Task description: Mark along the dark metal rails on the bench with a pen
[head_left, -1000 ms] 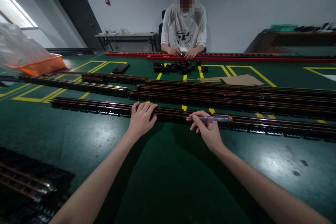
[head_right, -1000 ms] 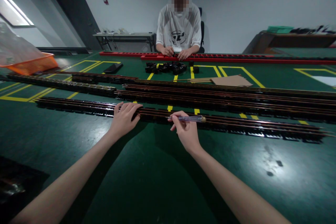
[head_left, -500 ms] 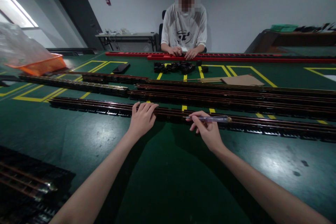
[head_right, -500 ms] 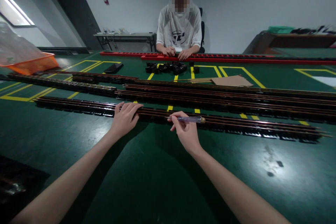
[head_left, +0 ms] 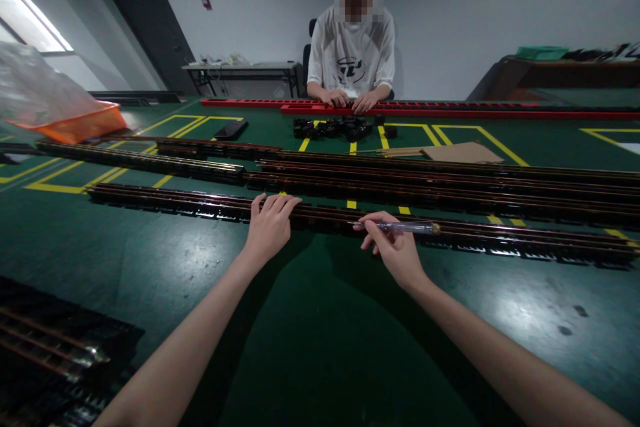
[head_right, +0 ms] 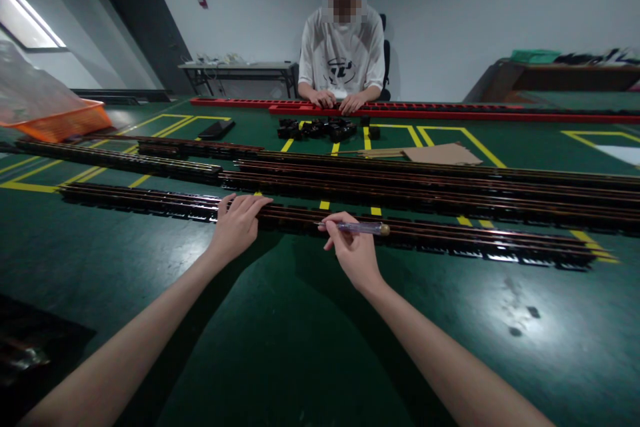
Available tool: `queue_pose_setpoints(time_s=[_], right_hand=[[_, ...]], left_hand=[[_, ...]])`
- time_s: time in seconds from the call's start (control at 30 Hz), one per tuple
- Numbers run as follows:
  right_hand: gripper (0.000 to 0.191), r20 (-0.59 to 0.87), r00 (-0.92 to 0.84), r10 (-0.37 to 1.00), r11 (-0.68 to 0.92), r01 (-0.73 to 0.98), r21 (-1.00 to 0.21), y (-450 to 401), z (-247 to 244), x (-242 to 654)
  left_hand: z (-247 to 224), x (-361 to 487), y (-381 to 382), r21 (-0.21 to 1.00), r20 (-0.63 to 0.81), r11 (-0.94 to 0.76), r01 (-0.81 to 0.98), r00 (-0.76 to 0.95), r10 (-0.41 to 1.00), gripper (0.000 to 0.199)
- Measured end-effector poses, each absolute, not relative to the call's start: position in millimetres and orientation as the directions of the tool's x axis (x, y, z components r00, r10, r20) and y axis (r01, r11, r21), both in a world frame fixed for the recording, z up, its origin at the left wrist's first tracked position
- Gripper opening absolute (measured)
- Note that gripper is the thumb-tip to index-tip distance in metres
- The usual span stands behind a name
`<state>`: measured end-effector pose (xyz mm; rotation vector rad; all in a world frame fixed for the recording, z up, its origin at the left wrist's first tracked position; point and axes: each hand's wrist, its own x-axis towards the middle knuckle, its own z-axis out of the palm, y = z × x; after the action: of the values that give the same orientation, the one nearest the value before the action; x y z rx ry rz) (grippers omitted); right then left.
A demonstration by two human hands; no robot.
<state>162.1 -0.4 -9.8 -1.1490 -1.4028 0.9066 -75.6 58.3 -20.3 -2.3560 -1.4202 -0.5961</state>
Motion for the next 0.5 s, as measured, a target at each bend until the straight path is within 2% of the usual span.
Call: queue_pose_setpoints(time_s=[0.5], right_hand=[[0.018,0.262,0.121,0.957,0.240,0.167,-0.956,-2.9,-7.1,161.5]], left_hand=[[-18.7,-75.4,57.4,-0.038,0.532,-0.424,0.905,0.378,0.758,0.044]])
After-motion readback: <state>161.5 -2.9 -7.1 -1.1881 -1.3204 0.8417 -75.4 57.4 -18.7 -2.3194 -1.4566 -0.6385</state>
